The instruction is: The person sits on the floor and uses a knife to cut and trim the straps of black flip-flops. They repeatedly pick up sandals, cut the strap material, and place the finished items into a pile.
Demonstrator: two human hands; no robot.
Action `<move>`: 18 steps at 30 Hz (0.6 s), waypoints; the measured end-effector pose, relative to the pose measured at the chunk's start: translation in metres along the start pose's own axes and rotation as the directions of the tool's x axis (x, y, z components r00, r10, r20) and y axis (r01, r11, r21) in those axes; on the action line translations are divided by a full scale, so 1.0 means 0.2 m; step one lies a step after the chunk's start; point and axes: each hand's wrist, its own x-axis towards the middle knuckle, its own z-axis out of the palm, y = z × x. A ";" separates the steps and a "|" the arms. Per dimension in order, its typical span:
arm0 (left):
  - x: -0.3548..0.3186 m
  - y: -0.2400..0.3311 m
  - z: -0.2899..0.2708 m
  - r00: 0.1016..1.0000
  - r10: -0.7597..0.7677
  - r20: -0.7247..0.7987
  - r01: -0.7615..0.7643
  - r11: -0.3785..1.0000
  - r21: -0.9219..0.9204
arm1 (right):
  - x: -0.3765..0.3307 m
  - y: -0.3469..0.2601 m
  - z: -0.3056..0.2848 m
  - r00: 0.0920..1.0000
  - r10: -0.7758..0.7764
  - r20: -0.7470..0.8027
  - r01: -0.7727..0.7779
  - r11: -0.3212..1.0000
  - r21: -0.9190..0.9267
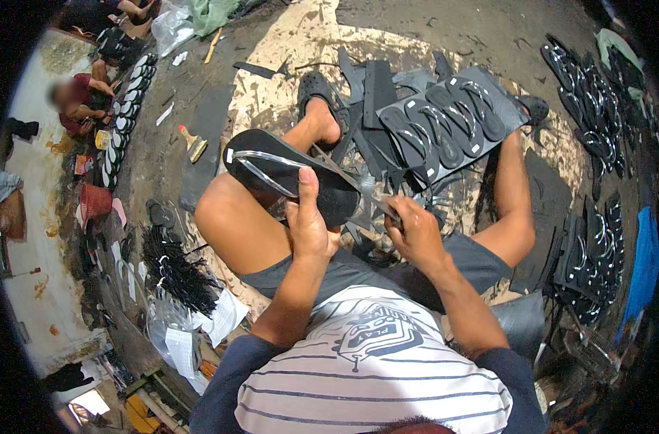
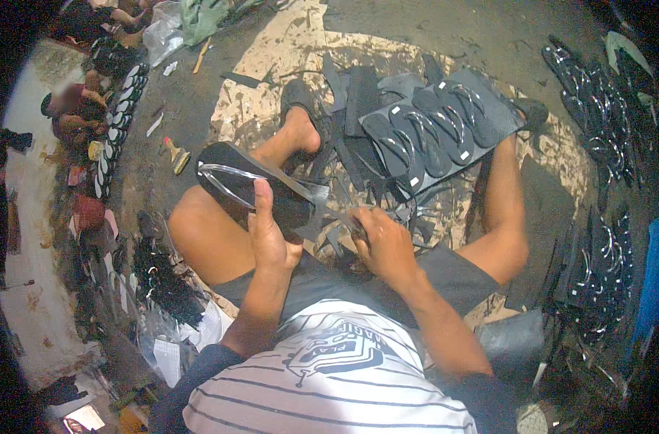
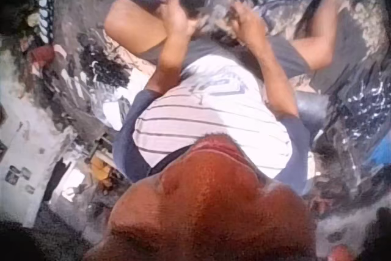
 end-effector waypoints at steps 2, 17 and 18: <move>0.00 -0.02 -0.05 0.999 0.032 -0.006 -0.032 0.999 0.044 | 0.11 -0.07 -0.07 0.990 -0.042 0.134 0.046 0.999 -0.026; 0.06 0.01 -0.07 0.994 0.020 0.107 -0.040 0.981 0.189 | 0.41 -0.11 -0.04 0.894 0.119 0.431 -0.389 0.682 0.619; 0.08 -0.05 -0.01 0.985 -0.055 0.164 0.003 0.954 0.301 | 0.35 -0.06 -0.03 0.922 0.083 0.379 -0.334 0.667 0.666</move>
